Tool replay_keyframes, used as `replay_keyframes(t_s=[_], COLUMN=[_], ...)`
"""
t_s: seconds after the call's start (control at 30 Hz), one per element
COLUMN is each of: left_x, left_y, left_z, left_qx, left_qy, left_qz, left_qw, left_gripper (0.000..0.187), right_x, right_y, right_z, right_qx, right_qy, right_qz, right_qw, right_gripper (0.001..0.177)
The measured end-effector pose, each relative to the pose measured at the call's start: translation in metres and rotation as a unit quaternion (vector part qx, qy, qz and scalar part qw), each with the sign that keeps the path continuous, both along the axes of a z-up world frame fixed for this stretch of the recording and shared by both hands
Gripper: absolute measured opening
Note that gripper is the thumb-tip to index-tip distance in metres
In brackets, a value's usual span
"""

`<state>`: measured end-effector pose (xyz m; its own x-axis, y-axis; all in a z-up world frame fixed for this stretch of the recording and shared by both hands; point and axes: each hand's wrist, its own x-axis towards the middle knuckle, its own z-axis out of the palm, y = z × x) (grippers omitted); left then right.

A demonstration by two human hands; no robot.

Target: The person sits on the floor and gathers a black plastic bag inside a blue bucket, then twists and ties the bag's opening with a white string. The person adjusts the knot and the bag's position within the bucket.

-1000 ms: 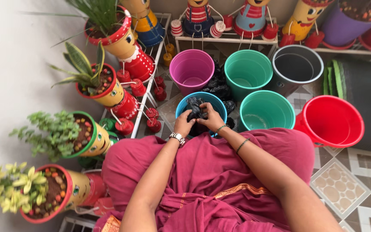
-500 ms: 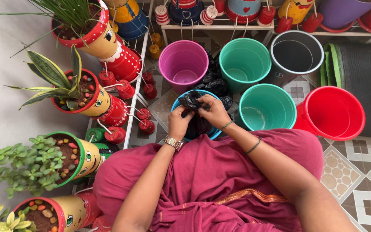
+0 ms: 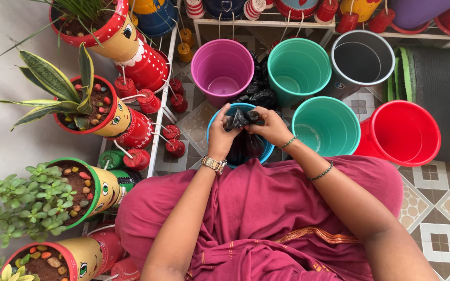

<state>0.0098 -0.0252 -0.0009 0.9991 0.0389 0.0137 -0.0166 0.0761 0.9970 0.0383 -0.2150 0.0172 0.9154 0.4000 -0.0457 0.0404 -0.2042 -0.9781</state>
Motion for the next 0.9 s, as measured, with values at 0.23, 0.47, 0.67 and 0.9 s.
replay_keyframes(t_s=[0.23,0.47,0.67,0.9], left_x=[0.001,-0.011,-0.017,-0.023], left_y=[0.010,0.008,0.000,-0.004], left_z=[-0.022,0.019,0.048,0.035], left_qx=[0.056,0.169,0.116,0.109], left_qy=[-0.066,-0.090,-0.071,-0.083], left_qz=[-0.026,0.018,-0.016,0.036], left_qw=[0.996,0.981,0.991,0.990], left_gripper=[0.032,0.020,0.016,0.019], right_x=[-0.007,-0.018,-0.022,-0.029], right_y=[0.013,0.013,0.004,0.010], right_z=[0.021,0.049,0.056,0.066], right_qx=[-0.004,-0.138,-0.203,-0.159], right_qy=[-0.052,-0.196,-0.231,-0.177], right_qz=[-0.010,0.001,-0.028,-0.027], right_qw=[0.999,0.971,0.951,0.971], right_gripper=[0.025,0.023,0.024,0.025])
